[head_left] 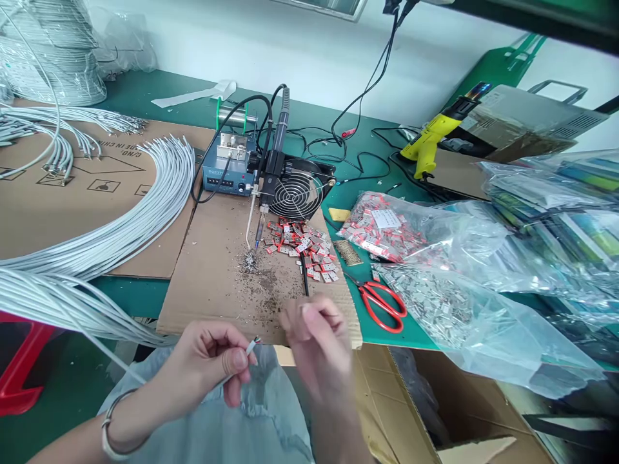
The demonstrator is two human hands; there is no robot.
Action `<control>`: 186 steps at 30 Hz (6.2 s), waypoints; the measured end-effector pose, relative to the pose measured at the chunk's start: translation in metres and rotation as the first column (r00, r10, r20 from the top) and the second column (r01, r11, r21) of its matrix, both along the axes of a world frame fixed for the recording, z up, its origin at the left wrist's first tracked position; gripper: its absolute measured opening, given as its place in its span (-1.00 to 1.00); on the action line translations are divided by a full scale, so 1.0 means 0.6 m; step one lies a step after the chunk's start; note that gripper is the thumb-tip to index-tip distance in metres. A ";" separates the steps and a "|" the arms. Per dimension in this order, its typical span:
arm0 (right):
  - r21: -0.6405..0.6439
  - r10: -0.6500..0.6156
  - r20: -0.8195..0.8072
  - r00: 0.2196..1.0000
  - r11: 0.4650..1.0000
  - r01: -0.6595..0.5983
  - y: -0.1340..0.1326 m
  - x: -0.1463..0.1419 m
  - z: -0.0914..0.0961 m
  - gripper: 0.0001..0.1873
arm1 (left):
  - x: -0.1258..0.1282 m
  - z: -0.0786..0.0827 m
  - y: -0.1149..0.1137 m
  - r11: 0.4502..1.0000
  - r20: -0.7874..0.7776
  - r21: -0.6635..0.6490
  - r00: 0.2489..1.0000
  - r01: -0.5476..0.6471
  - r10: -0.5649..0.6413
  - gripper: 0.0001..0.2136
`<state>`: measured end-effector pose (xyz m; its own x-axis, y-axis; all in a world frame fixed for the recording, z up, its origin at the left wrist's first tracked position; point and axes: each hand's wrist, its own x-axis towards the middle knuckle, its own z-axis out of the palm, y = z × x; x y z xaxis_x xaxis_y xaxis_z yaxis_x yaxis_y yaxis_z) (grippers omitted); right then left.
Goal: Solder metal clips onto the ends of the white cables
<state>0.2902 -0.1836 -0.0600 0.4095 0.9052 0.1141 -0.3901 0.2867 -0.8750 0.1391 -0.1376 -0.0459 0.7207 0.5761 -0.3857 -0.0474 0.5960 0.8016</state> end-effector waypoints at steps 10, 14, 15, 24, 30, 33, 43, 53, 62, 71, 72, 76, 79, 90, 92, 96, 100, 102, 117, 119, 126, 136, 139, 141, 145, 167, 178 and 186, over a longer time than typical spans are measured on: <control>-0.165 0.379 0.796 0.472 0.886 -0.434 -0.002 0.036 0.063 -0.96 | -0.022 -0.003 0.008 0.948 -0.060 0.003 0.947 0.318 -0.317 -0.60; -0.057 0.323 0.765 0.557 0.895 -0.442 0.002 0.032 0.057 -0.92 | -0.021 -0.009 0.013 0.940 0.013 -0.044 0.941 0.338 -0.337 -0.64; -0.003 0.300 0.716 0.630 0.904 -0.427 0.002 0.028 0.051 -0.91 | -0.019 -0.011 0.013 0.941 0.053 -0.062 0.943 0.333 -0.330 -0.66; 0.184 0.267 0.072 0.961 0.943 -0.276 0.008 -0.038 -0.007 -0.85 | -0.007 -0.018 0.003 0.959 0.264 -0.065 0.931 0.277 -0.252 -0.68; 0.127 0.090 0.094 0.991 0.987 -0.101 0.009 0.001 0.006 -0.93 | -0.016 -0.001 0.001 0.993 0.055 0.030 0.992 0.116 -0.118 -0.67; -0.051 0.203 0.400 0.894 0.979 -0.199 0.002 0.013 0.016 -0.96 | -0.014 0.007 0.000 0.979 -0.076 0.201 0.997 -0.016 0.032 -0.67; -0.190 0.263 0.528 0.808 0.963 -0.190 0.002 0.007 0.038 -0.89 | -0.014 0.002 0.000 0.821 -0.241 0.566 0.968 0.079 0.073 -0.77; 0.090 -0.051 0.685 0.726 0.996 -0.015 -0.001 -0.013 0.020 -0.88 | -0.001 0.006 0.005 0.973 -0.161 0.232 0.986 -0.013 0.052 -0.62; -0.105 0.150 0.973 -0.177 0.966 0.237 0.106 0.178 0.058 -0.86 | -0.036 0.041 0.102 0.955 -0.434 0.244 0.899 0.170 -0.050 -0.77; -0.240 0.255 0.904 -0.343 0.967 0.086 0.153 0.205 0.058 -0.96 | 0.019 0.044 0.204 0.872 -0.483 0.248 0.834 0.423 -0.267 -0.82; -0.243 0.249 0.913 -0.324 0.968 0.061 0.152 0.204 0.060 -0.96 | 0.023 0.044 0.207 0.873 -0.459 0.253 0.846 0.418 -0.272 -0.82; -0.252 0.256 0.957 -0.133 0.967 0.045 0.141 0.189 0.067 -0.94 | 0.031 0.041 0.209 0.874 -0.388 0.258 0.873 0.412 -0.297 -0.78; -0.322 0.325 0.942 0.087 0.945 -0.052 0.134 0.165 0.069 -0.93 | 0.032 0.035 0.204 0.875 -0.380 0.278 0.882 0.395 -0.278 -0.77; -0.476 0.561 0.513 0.650 0.815 -0.329 0.147 0.102 0.035 -0.95 | 0.036 0.026 0.202 0.895 -0.422 0.263 0.877 0.361 -0.230 -0.76; -0.475 0.560 0.327 0.761 0.794 -0.381 0.148 0.100 0.030 -0.94 | 0.037 0.029 0.202 0.900 -0.424 0.249 0.876 0.357 -0.230 -0.76; -0.524 0.551 0.145 0.822 0.747 -0.408 0.147 0.097 0.030 -0.89 | 0.038 0.032 0.201 0.913 -0.426 0.228 0.878 0.339 -0.220 -0.77; -0.551 0.477 0.042 0.878 0.744 -0.378 0.148 0.091 0.031 -0.80 | 0.037 0.031 0.201 0.910 -0.438 0.221 0.870 0.350 -0.228 -0.75; -0.555 0.475 -0.017 0.880 0.727 -0.403 0.149 0.090 0.030 -0.76 | 0.037 0.031 0.202 0.900 -0.439 0.225 0.863 0.373 -0.248 -0.74; -0.548 0.476 -0.093 0.875 0.709 -0.444 0.148 0.088 0.036 -0.75 | 0.041 0.035 0.202 0.880 -0.449 0.256 0.855 0.400 -0.259 -0.76; -0.540 0.462 -0.090 0.883 0.722 -0.432 0.148 0.089 0.035 -0.75 | 0.041 0.037 0.202 0.882 -0.451 0.257 0.856 0.396 -0.253 -0.76; -0.505 0.466 -0.084 0.881 0.742 -0.440 0.149 0.085 0.035 -0.77 | 0.041 0.039 0.200 0.894 -0.453 0.229 0.855 0.386 -0.253 -0.77; -0.551 0.471 -0.069 0.880 0.717 -0.427 0.144 0.093 0.039 -0.77 | 0.040 0.039 0.198 0.901 -0.420 0.215 0.869 0.376 -0.262 -0.76; -0.562 0.469 -0.055 0.881 0.715 -0.416 0.145 0.093 0.039 -0.75 | 0.039 0.039 0.198 0.904 -0.421 0.213 0.869 0.372 -0.258 -0.77; -0.571 0.470 -0.039 0.882 0.714 -0.405 0.147 0.091 0.040 -0.75 | 0.039 0.038 0.198 0.904 -0.434 0.212 0.865 0.371 -0.253 -0.77; -0.572 0.481 -0.019 0.876 0.714 -0.404 0.147 0.090 0.042 -0.75 | 0.038 0.036 0.198 0.907 -0.436 0.210 0.865 0.365 -0.247 -0.78; -0.566 0.499 -0.008 0.867 0.712 -0.415 0.145 0.095 0.039 -0.79 | 0.043 0.043 0.197 0.917 -0.429 0.201 0.872 0.345 -0.235 -0.81; -0.561 0.501 -0.015 0.865 0.712 -0.422 0.146 0.093 0.041 -0.78 | 0.042 0.045 0.200 0.918 -0.433 0.181 0.867 0.353 -0.248 -0.82; -0.595 0.486 0.013 0.874 0.706 -0.384 0.149 0.091 0.042 -0.73 | 0.043 0.038 0.202 0.908 -0.435 0.214 0.868 0.359 -0.241 -0.82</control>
